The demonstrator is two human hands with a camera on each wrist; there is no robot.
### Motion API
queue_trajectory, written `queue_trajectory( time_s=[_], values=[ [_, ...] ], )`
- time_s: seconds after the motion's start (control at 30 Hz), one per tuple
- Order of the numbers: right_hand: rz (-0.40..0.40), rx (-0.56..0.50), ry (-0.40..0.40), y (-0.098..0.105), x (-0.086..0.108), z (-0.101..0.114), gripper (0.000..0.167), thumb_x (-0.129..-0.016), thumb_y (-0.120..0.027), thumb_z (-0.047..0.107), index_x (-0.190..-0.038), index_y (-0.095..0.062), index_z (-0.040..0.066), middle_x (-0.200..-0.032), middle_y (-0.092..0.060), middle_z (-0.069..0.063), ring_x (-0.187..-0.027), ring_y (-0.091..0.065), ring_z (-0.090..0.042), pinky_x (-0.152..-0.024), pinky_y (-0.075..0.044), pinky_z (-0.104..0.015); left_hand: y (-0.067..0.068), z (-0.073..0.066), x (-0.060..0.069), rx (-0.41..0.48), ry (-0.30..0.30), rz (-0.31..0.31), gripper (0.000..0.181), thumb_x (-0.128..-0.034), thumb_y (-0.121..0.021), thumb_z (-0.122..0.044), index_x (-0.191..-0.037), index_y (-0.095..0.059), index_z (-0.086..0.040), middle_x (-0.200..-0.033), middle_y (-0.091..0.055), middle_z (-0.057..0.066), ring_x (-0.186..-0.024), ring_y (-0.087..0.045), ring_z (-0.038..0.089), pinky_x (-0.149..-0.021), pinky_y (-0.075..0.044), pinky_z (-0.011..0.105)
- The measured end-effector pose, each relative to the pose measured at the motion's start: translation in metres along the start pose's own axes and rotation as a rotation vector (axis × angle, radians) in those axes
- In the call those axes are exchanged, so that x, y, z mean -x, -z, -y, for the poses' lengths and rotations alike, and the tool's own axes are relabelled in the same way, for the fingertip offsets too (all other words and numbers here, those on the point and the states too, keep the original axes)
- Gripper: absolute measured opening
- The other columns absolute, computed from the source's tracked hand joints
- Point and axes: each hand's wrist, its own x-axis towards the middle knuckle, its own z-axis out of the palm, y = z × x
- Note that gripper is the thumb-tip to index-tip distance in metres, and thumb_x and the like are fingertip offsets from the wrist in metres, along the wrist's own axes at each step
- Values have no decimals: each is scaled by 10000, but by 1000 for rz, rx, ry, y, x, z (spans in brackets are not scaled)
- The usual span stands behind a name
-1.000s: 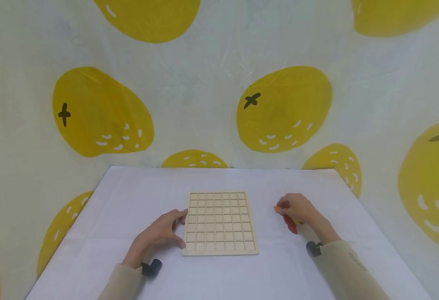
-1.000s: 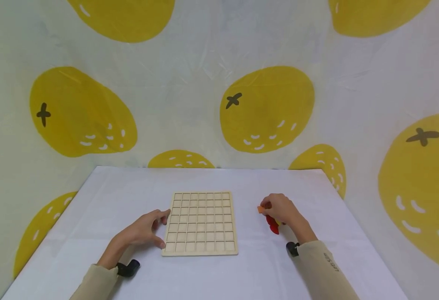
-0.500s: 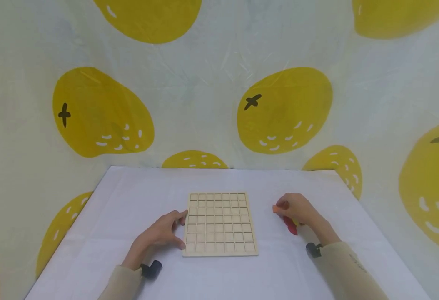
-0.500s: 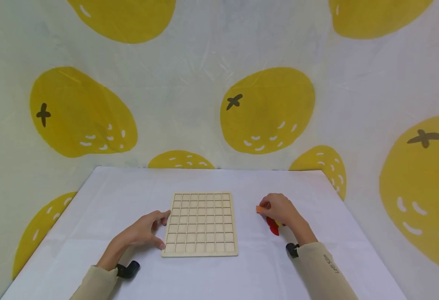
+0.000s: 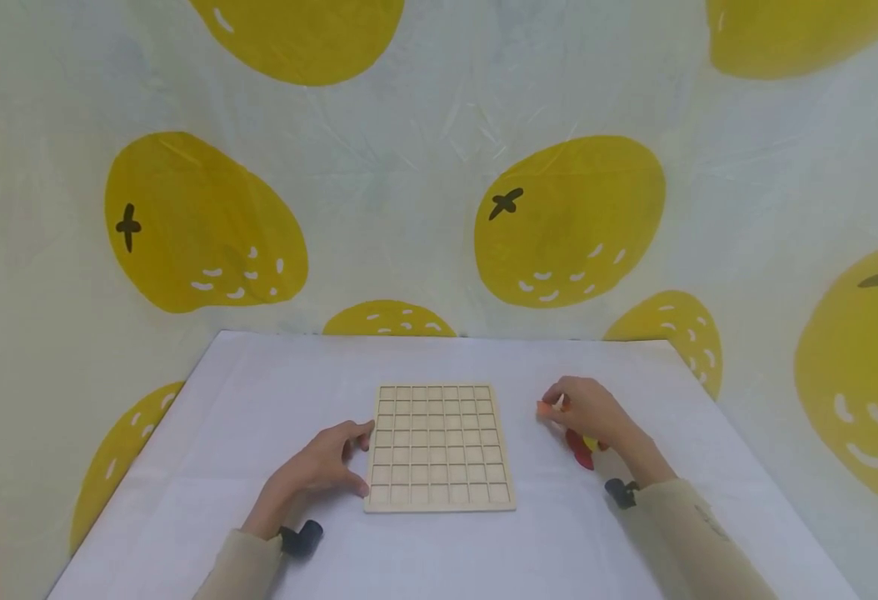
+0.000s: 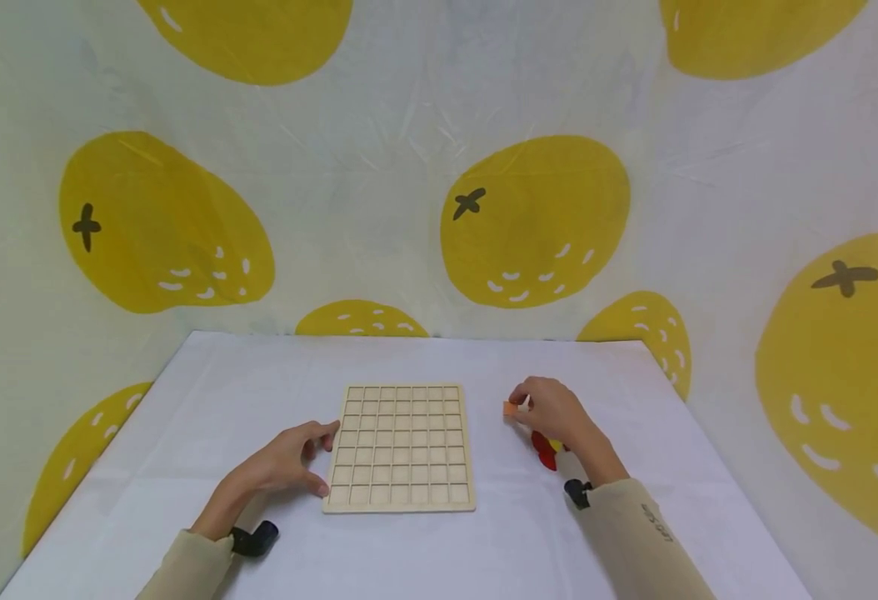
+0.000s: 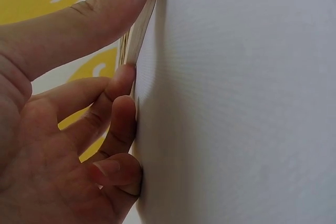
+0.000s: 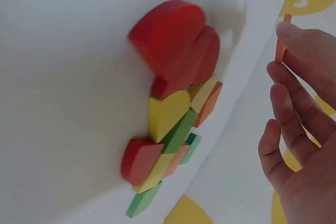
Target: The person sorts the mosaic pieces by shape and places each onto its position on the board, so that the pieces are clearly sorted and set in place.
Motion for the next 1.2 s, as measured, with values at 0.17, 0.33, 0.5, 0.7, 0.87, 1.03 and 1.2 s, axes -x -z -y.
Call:
queue_trajectory(
  time_s=[0.17,0.33,0.5,0.7,0.87,1.03,1.2],
  values=[
    [-26,35,55,2,-1,11,312,-899,-787,417,-1114,-764,192,-982,-689,15,-900,-584,-189,-739,-548,-350,0,1,-1,4,-3,0,1072,-562,-1007,-167,-1506,-516,-34,-1012,-555,-79,-927,-470,151,-774,-397,274],
    [-56,61,144,2,-3,23,241,-892,-802,371,-1060,-780,200,-965,-706,57,-935,-597,-199,-850,-522,-397,-1,2,-1,11,1,-1,1067,-568,-1004,-156,-1508,-513,-35,-1020,-558,-78,-927,-470,150,-774,-397,273],
    [-75,95,226,0,-8,34,187,-883,-817,336,-1014,-786,207,-937,-719,83,-913,-611,-175,-826,-516,-365,-2,3,0,9,-7,0,1064,-572,-1004,-157,-1508,-513,-34,-1019,-555,-77,-932,-469,153,-777,-396,274],
    [-70,93,279,-1,-10,49,170,-880,-820,312,-1007,-788,204,-936,-721,76,-911,-622,-193,-822,-520,-360,-2,3,0,13,-2,2,1060,-572,-1005,-164,-1506,-519,-44,-1020,-561,-75,-932,-471,156,-776,-397,280],
    [-66,111,339,0,-11,60,173,-887,-809,292,-1022,-793,185,-939,-725,69,-916,-647,-214,-810,-520,-349,-1,2,-1,11,-2,6,1065,-574,-1004,-165,-1513,-514,-51,-1026,-564,-75,-926,-466,152,-765,-392,276],
    [-76,124,403,-1,-12,68,161,-894,-794,270,-1019,-796,168,-943,-733,51,-896,-650,-217,-786,-511,-335,0,2,0,10,-8,7,1059,-578,-1000,-162,-1512,-514,-46,-1027,-565,-75,-922,-463,151,-764,-386,266],
    [-71,102,411,-6,-14,76,156,-902,-787,289,-1006,-794,173,-916,-720,66,-883,-641,-194,-792,-511,-330,0,1,0,13,-6,4,1064,-570,-1002,-155,-1509,-514,-36,-1022,-562,-66,-919,-465,156,-764,-388,269]
  ],
)
